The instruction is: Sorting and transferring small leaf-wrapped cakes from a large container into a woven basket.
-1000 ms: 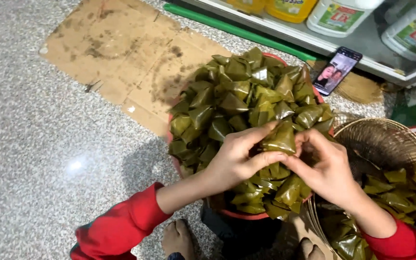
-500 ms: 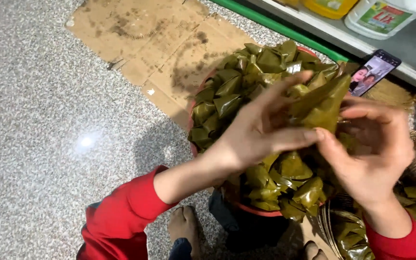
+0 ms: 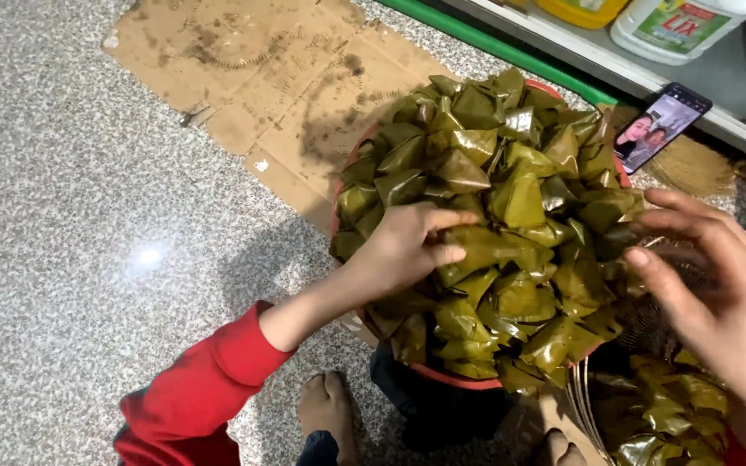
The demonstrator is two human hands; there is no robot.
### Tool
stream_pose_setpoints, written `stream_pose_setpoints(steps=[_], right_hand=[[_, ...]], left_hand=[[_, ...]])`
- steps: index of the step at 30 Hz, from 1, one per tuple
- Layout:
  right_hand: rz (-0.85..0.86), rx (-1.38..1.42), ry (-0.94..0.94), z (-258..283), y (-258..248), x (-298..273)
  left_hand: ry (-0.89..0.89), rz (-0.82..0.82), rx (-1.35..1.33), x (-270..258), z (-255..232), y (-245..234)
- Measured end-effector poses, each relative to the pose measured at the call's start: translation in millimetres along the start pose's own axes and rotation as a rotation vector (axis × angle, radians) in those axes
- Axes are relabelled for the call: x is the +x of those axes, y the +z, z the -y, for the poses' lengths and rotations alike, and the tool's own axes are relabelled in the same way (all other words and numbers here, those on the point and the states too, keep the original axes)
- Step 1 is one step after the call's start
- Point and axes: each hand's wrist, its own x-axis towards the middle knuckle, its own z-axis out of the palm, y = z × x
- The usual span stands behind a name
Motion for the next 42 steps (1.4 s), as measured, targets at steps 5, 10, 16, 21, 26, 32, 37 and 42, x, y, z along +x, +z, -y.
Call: stream_pose_setpoints(steps=[5, 10, 16, 21, 26, 32, 37, 42], right_hand=[[0.020, -0.071, 0.165, -54.1, -4.7, -33.1], [0.123, -0.261, 0.520, -160.4, -11.4, -77.3], [0.841, -0.790, 0.993, -251.5, 16.5, -115.8], [0.993, -0.709, 1.041, -298.4, 41.0, -167.4], [0.841, -0.512, 1.053, -282.9, 29.7, -175.9], [0.332, 0.378, 0.913, -190.2, -27.9, -105.4], [0.581, 0.550, 0.305, -114.6, -16.3, -47.6], [0.677, 0.948, 0.384, -73.5, 19.6, -16.8]], left_hand=[[-0.058, 0.101, 0.442, 27.7, -3.1, 5.9], [0.150, -0.001, 0.619, 16.3, 16.2, 18.0], [0.150, -0.081, 0.816, 10.4, -6.8, 10.6], [0.111, -0.110, 0.601, -9.5, -38.0, -7.3], [0.212, -0.115, 0.473, -11.3, -47.7, 5.7], [0.350, -0.035, 0.063, -12.0, -75.5, 30.3], [0.246, 0.133, -0.178, 0.3, -74.3, 62.9], [-0.081, 0.355, -0.700, 9.1, -49.1, 70.3]])
